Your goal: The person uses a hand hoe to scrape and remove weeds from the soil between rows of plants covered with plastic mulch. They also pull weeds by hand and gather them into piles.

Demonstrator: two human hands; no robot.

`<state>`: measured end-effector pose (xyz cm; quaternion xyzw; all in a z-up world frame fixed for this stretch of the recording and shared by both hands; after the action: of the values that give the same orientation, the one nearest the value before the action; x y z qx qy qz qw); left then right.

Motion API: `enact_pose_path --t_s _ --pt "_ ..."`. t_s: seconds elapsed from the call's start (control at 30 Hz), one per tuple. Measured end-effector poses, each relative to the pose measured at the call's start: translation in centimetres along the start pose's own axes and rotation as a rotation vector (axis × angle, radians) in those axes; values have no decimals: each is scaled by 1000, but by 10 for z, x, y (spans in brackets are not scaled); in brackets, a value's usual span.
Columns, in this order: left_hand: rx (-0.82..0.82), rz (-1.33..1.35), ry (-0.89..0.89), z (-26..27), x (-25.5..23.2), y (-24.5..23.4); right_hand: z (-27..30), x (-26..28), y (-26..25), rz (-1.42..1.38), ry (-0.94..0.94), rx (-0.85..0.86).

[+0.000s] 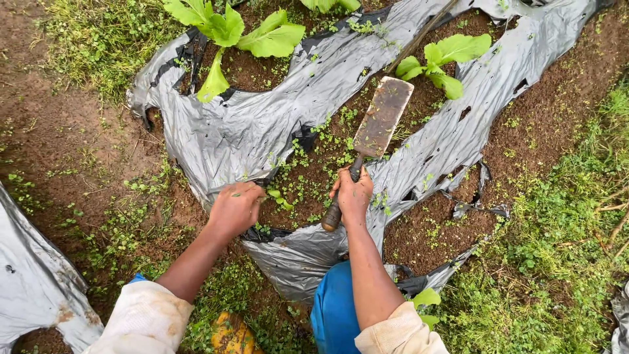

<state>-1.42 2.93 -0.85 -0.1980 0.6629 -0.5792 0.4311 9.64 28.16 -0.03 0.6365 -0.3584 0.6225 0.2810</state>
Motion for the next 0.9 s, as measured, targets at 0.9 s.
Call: enact_pose_path --t_s 0.9 --pt "560 -128 150 43 -14 100 -1 3 -1 -30 7 -28"
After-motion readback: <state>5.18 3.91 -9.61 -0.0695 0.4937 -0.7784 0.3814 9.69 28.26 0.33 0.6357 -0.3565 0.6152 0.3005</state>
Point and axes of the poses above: each hand's wrist, its own z-axis away from the middle knuckle, its own y-axis out of the palm, x = y × z, the point moved 6 cm from there along -z, towards the middle knuckle, and after that the axes turned 15 degrees about -y, right-handed, at the moved point
